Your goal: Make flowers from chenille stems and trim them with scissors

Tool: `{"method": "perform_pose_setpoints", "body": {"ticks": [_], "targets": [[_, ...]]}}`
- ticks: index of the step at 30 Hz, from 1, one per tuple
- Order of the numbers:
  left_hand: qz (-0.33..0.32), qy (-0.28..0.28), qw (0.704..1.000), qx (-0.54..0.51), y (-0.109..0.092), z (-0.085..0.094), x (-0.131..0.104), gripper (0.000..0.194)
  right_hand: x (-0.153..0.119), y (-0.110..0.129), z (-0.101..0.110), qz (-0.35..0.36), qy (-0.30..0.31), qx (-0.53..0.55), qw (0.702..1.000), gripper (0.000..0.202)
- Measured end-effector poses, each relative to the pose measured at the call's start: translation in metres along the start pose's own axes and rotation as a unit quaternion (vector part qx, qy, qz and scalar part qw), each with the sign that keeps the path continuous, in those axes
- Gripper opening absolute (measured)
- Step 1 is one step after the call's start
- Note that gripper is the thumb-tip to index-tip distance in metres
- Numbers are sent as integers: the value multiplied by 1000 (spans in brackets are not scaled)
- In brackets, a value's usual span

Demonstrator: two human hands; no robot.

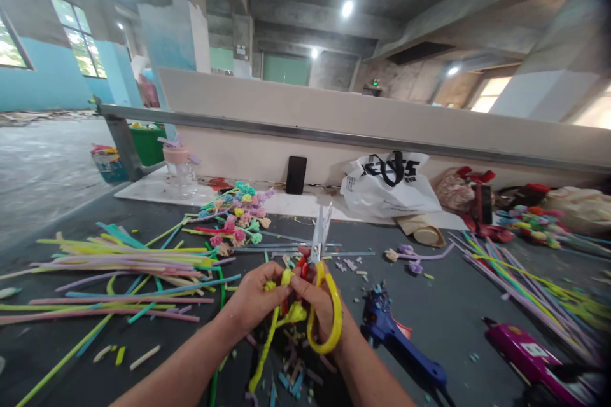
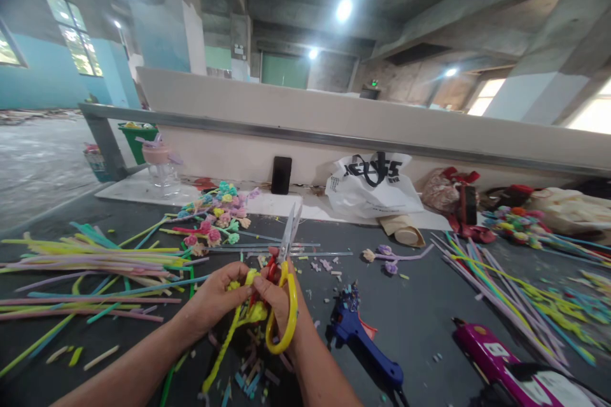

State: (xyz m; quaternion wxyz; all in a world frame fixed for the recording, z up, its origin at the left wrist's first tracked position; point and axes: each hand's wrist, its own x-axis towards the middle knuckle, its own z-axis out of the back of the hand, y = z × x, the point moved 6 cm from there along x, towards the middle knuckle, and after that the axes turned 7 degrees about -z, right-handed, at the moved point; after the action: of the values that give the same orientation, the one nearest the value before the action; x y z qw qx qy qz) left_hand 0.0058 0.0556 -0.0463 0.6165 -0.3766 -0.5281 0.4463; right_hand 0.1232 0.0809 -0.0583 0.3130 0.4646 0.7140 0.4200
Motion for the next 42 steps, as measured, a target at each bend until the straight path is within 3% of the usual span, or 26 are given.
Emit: {"method": "perform_pose_setpoints", "body": {"ticks": [7,11,18,23,26,28,30,32,35,37,39,42], "targets": [[-19,-11,1000,-8,1,0,-1,14,-1,1,-2,-6,3,22,1000,63],[27,15,991,-134,2,-7,-3,18,0,-4,-3,-43,8,77,996,63],[160,55,904,-392,4,-15,-8,33,1,-5,-9,-84,49,113,989,48],[176,66,863,-469,6,-21,-8,18,4,-10,-1,-84,27,115,989,52],[164,26,851,-499,-2,0,-2,20,7,-8,6,-52,-3,136,989,55],[107,-53,846,-520,-10,32,5,23,7,-3,4,-44,1,135,990,55],[33,-116,813,-570,-17,62,9,28,4,2,-1,-48,14,136,990,55],[35,-123,797,-590,-18,71,10,24,0,7,-8,-53,40,135,989,51],[96,-78,830,-544,-14,55,6,16,-5,16,-12,-15,61,79,995,46],[94,-40,856,-506,-17,41,5,14,-7,23,-6,51,14,-20,998,46],[74,-15,874,-479,-22,31,5,14,-8,28,4,114,-64,-139,982,46],[64,-12,885,-462,-23,28,5,11,-5,27,12,141,-111,-211,961,41]]}}
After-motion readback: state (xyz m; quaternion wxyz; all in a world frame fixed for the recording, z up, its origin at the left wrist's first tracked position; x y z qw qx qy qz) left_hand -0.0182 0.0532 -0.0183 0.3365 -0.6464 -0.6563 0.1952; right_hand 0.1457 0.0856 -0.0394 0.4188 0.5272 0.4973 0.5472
